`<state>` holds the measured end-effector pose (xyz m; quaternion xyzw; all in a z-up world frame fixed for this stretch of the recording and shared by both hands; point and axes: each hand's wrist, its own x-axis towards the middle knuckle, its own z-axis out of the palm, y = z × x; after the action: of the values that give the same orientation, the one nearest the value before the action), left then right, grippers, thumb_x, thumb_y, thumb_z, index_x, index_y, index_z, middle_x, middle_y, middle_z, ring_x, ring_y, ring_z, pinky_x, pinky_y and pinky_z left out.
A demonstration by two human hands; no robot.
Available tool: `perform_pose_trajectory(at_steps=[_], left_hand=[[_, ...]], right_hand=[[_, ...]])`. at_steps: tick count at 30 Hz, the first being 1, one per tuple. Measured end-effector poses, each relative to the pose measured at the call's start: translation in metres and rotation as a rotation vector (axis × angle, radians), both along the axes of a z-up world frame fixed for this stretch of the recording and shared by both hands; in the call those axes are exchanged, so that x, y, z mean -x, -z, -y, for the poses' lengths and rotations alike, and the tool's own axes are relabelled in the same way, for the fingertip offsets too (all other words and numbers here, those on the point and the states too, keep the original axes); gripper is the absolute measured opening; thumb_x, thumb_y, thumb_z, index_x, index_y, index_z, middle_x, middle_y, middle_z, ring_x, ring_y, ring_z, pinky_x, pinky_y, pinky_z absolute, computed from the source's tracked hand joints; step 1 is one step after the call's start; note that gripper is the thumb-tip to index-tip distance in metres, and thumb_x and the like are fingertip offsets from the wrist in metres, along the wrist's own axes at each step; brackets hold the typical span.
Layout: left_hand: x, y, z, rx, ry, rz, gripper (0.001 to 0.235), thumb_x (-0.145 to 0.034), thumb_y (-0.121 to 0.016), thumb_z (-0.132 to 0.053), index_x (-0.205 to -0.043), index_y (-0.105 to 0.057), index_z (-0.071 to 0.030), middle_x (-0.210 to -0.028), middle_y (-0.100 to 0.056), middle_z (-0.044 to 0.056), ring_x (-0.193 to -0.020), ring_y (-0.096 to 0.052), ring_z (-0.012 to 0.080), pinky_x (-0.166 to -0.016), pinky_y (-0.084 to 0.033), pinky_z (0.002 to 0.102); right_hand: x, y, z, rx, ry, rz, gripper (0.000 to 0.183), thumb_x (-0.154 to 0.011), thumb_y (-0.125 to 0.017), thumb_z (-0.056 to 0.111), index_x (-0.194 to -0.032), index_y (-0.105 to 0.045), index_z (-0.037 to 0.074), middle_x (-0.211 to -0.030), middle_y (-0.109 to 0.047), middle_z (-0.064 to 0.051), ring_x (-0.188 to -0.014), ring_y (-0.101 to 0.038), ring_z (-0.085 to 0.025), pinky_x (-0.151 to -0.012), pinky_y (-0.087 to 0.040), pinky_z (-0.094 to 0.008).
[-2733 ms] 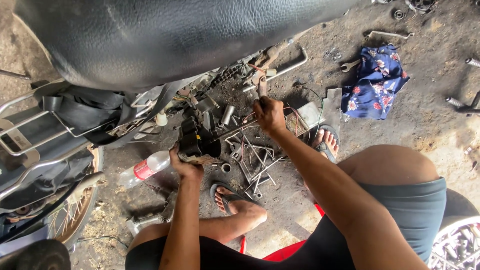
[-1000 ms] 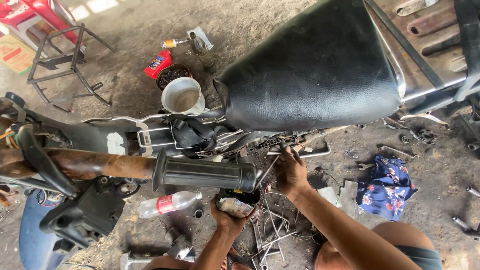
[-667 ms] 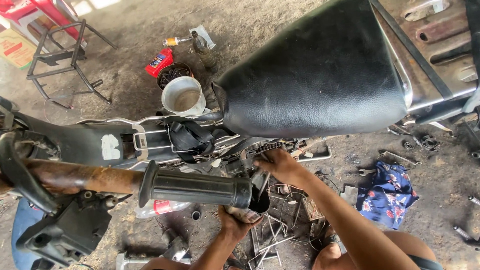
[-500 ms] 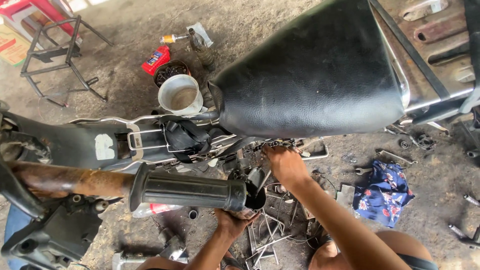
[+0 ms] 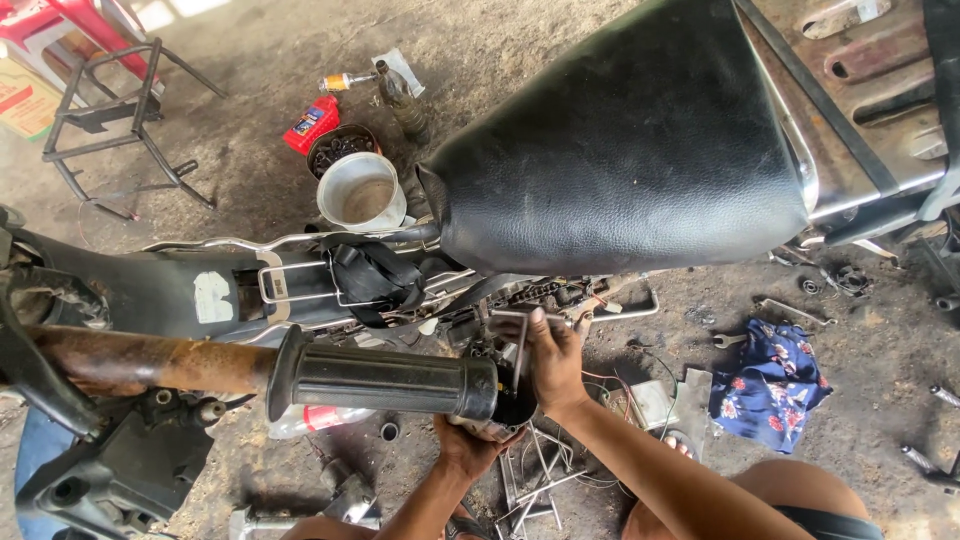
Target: The person sits on the ground and works on the engine of a motorcycle. They use a wrench to loosen and remove bolts from the engine casing, then remove the casing to access the internal components.
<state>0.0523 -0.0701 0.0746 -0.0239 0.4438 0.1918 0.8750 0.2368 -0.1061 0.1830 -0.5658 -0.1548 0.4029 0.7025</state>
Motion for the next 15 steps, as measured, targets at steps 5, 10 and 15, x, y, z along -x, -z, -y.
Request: perform_pose_trajectory(at_steps=[5, 10, 15], left_hand=[[0.001, 0.005, 0.001, 0.022, 0.029, 0.062, 0.106, -0.080, -0.027, -0.089, -0.151, -0.045, -0.012, -0.149, -0.049, 0.027, -0.140, -0.042, 0.0480, -0.112, -0.031, 0.071], [-0.001, 0.006, 0.000, 0.048, -0.004, 0.063, 0.107, -0.079, -0.031, -0.088, -0.154, -0.041, -0.012, -0.153, -0.046, 0.026, -0.142, -0.041, 0.0466, -0.113, -0.030, 0.069], [-0.005, -0.001, -0.001, 0.057, -0.015, 0.053, 0.109, -0.077, -0.031, -0.090, -0.153, -0.042, -0.013, -0.152, -0.045, 0.027, -0.142, -0.040, 0.0454, -0.114, -0.031, 0.067]], right_hand=[[-0.029, 0.019, -0.006, -0.115, 0.020, -0.513, 0.039, -0.109, -0.053, 0.043, -0.107, -0.056, 0.004, -0.086, -0.068, -0.009, -0.069, -0.065, -0.019, -0.065, -0.054, -0.035], [-0.013, -0.013, 0.002, -0.021, 0.073, -0.207, 0.043, -0.107, -0.043, 0.042, -0.125, -0.053, 0.005, -0.091, -0.072, -0.009, -0.077, -0.070, -0.017, -0.072, -0.060, -0.031], [0.000, -0.025, 0.007, 0.168, 0.145, 0.141, 0.047, -0.105, -0.041, 0.033, -0.146, -0.042, 0.010, -0.099, -0.074, -0.008, -0.070, -0.067, -0.018, -0.064, -0.061, -0.030]])
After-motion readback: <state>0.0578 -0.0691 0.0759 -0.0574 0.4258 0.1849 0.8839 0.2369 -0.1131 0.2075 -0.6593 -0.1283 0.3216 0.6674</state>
